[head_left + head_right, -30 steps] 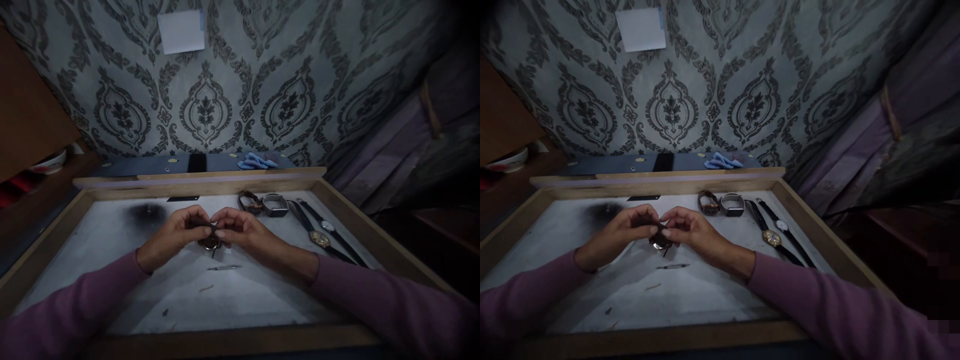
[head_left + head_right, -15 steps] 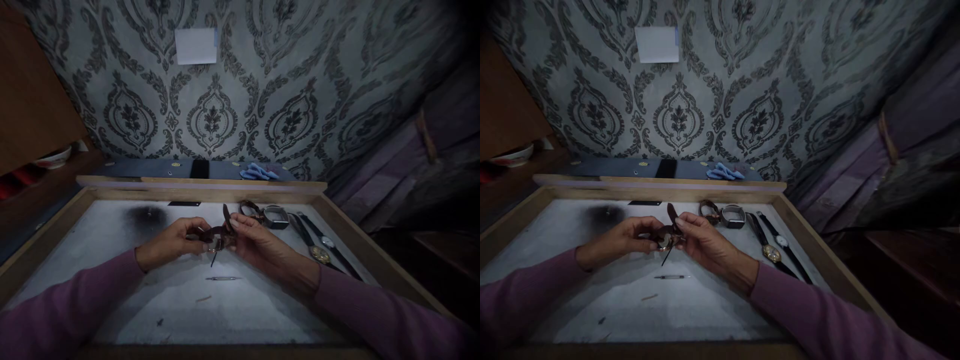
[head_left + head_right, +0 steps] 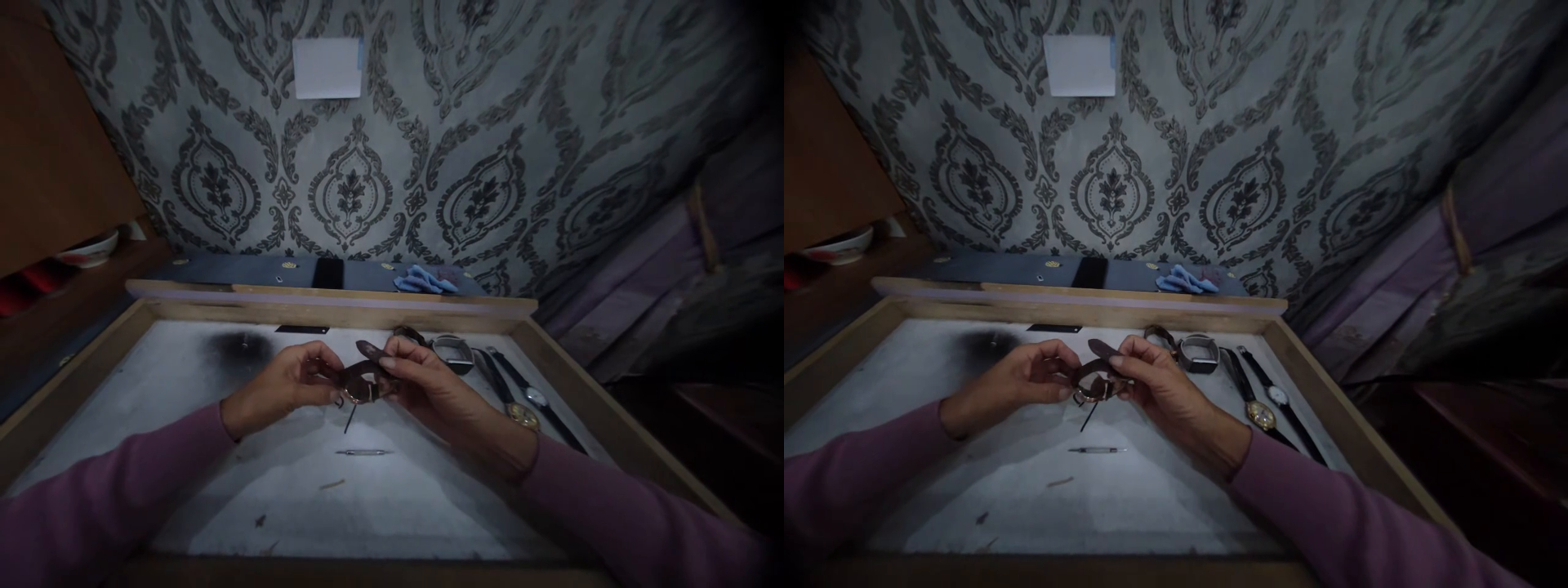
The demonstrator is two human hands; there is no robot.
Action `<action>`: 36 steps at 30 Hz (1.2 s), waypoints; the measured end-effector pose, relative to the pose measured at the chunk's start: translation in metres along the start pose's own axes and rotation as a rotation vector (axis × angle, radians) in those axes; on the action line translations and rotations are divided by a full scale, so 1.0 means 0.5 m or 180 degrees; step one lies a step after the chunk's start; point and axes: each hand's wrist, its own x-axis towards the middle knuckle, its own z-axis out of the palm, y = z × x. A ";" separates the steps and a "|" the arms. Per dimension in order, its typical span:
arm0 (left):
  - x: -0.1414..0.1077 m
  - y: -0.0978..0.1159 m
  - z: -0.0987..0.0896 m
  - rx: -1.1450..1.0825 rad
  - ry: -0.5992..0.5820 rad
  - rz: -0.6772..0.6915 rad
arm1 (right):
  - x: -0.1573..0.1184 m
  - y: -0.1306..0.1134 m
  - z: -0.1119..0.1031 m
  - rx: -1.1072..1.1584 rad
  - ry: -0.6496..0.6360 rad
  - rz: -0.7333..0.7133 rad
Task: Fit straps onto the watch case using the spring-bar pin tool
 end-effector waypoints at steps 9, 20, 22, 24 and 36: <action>0.001 -0.009 0.011 0.0624 0.0021 -0.0003 | 0.009 0.021 -0.005 0.0018 -0.0153 -0.0082; -0.002 0.008 0.008 0.1519 0.0214 0.0359 | 0.009 0.022 -0.008 -0.0410 -0.0415 -0.0060; -0.004 0.007 0.007 0.1808 0.0186 0.0557 | 0.008 0.025 -0.009 -0.0654 -0.0414 -0.0129; -0.006 0.006 0.006 0.2122 0.0151 0.0792 | 0.007 0.025 -0.010 -0.0870 -0.0426 -0.0114; -0.025 0.013 0.029 0.3599 -0.0242 0.1248 | -0.012 0.021 0.001 -0.1515 -0.0706 0.0334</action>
